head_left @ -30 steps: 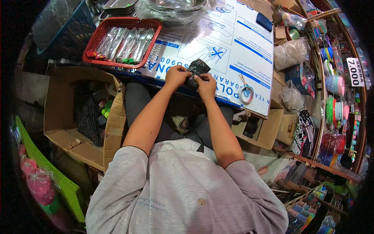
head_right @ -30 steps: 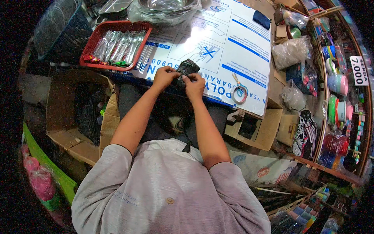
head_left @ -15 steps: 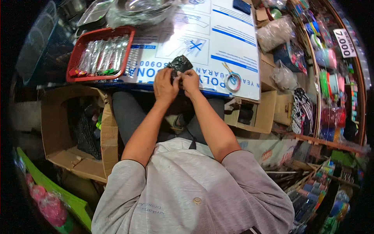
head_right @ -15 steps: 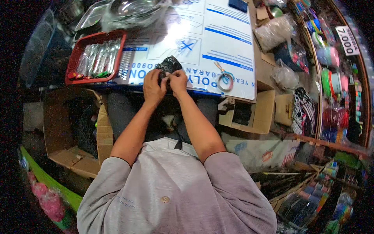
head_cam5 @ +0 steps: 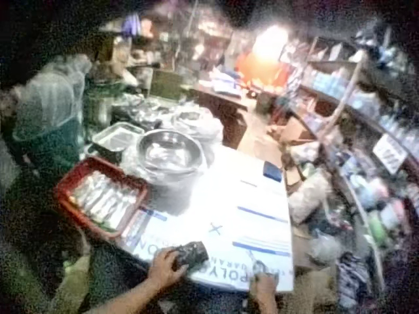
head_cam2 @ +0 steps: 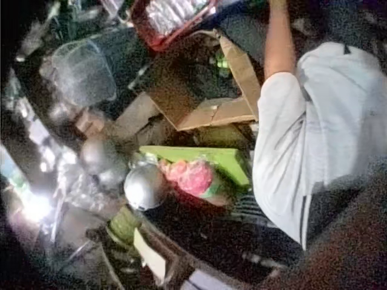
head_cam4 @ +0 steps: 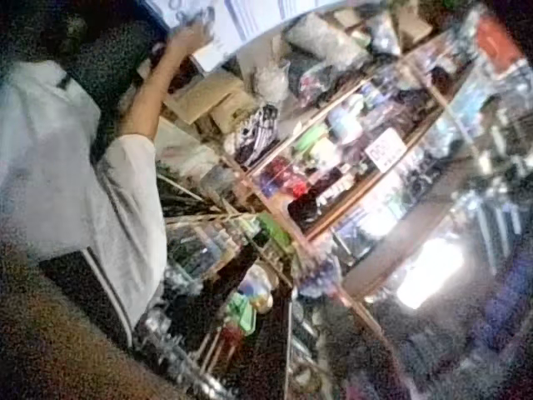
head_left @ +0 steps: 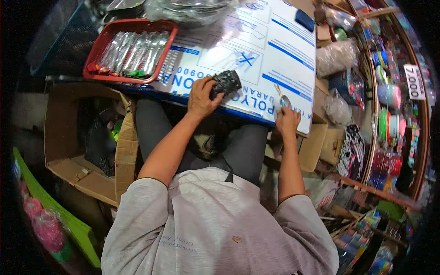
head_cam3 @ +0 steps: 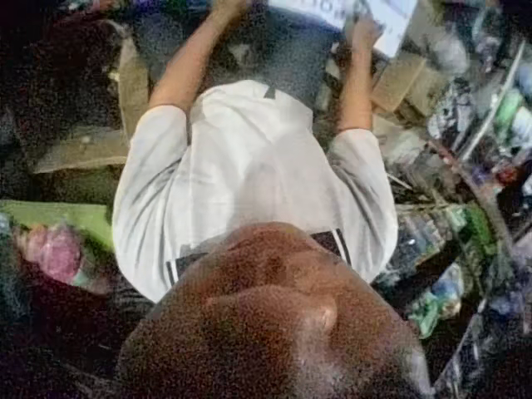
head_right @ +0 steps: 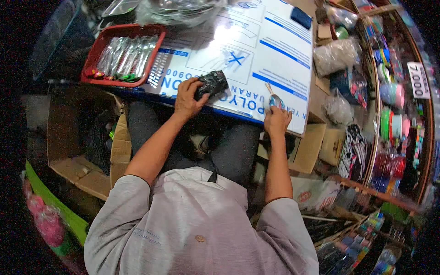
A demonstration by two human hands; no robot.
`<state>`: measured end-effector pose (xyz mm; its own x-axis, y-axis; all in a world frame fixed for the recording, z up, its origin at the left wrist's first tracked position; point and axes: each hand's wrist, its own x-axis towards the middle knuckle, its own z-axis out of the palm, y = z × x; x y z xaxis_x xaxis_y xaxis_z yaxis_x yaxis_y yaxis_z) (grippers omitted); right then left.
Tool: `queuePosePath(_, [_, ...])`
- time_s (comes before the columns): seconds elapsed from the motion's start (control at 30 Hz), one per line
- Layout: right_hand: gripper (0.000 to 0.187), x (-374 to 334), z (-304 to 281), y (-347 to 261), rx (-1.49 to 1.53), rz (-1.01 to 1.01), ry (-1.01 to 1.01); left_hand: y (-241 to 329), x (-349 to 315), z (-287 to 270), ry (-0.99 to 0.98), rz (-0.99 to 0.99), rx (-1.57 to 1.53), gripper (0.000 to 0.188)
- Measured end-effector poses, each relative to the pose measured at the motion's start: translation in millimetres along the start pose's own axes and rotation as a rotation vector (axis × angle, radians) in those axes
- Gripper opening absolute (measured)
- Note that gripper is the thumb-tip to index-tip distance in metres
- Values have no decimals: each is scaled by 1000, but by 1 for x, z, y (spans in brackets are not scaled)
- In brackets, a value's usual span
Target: Wrap a small black item with clear tape and place it in a box.
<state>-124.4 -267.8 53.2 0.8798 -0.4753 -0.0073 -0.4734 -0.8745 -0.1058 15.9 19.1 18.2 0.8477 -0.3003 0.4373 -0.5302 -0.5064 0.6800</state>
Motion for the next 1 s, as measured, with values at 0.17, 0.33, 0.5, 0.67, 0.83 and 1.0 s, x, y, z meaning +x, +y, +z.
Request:
queuePosePath(0.17, [24, 36, -62, -97, 974, -97, -272, -8, -5, 0, 36, -30, -33, 40])
queuePosePath(0.33, [23, 88, -58, -196, 1491, 168, -681, -14, -7, 2, 70, -55, -101, 40])
queuePosePath(0.5, [19, 129, -47, -247, 1142, 256, -824, -15, -9, 6, 86, -104, -154, 40])
queuePosePath(0.67, [18, 150, -33, -272, 840, 199, -816, -16, -14, 8, 90, -159, -210, 42])
queuePosePath(0.83, [17, 162, -36, -297, 659, 187, -886, -14, -16, 12, 100, -240, -228, 42])
queuePosePath(1.0, [9, 173, -24, -317, 454, 65, -954, -9, -19, 9, 67, -365, -203, 40])
